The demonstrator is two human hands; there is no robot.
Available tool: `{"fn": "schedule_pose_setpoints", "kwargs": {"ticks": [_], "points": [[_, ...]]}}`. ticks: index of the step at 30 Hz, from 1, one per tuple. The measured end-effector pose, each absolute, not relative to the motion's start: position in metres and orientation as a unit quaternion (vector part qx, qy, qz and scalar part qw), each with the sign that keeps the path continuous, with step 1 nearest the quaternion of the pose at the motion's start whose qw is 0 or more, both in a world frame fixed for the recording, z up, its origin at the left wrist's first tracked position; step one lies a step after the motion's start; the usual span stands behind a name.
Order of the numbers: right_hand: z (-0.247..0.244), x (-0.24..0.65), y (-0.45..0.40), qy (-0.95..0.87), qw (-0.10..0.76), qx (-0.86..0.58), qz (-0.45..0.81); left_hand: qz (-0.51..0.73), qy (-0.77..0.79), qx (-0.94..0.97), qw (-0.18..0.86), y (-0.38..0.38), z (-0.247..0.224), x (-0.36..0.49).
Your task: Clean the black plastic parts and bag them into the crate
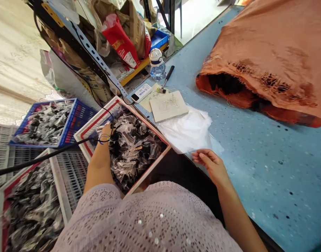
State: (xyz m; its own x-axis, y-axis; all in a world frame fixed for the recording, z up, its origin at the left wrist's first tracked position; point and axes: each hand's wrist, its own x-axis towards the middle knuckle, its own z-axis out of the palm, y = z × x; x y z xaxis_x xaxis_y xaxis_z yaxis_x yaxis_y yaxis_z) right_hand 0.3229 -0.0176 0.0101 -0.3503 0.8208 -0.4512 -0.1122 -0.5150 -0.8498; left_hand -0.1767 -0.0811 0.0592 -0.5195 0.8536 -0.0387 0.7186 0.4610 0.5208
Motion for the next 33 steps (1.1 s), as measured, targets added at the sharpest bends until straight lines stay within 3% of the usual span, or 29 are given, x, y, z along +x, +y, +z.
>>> {"fn": "schedule_pose_setpoints", "kwargs": {"ticks": [8,14,18,24,28,33], "points": [[0.0,0.344,-0.019,-0.377,0.305,-0.48,0.731,0.132,0.793,0.53,0.269,-0.046,0.015,-0.082],[0.003,0.383,0.038,-0.442,0.382,-0.505,0.636,0.209,0.568,0.703,0.372,-0.006,0.066,0.036],[0.006,0.408,0.132,-0.614,0.415,-0.551,0.383,0.204,0.493,0.798,0.278,0.109,0.075,0.115],[0.049,0.48,0.278,-0.687,0.306,-0.652,0.092,0.233,0.586,0.769,0.106,0.327,0.091,0.178],[0.086,0.51,0.354,-0.716,0.218,-0.663,0.027,0.213,0.645,0.734,-0.002,0.429,0.117,0.164],[0.08,0.493,0.418,-0.702,0.18,-0.689,0.008,0.203,0.653,0.729,-0.01,0.498,0.117,0.155]]}}
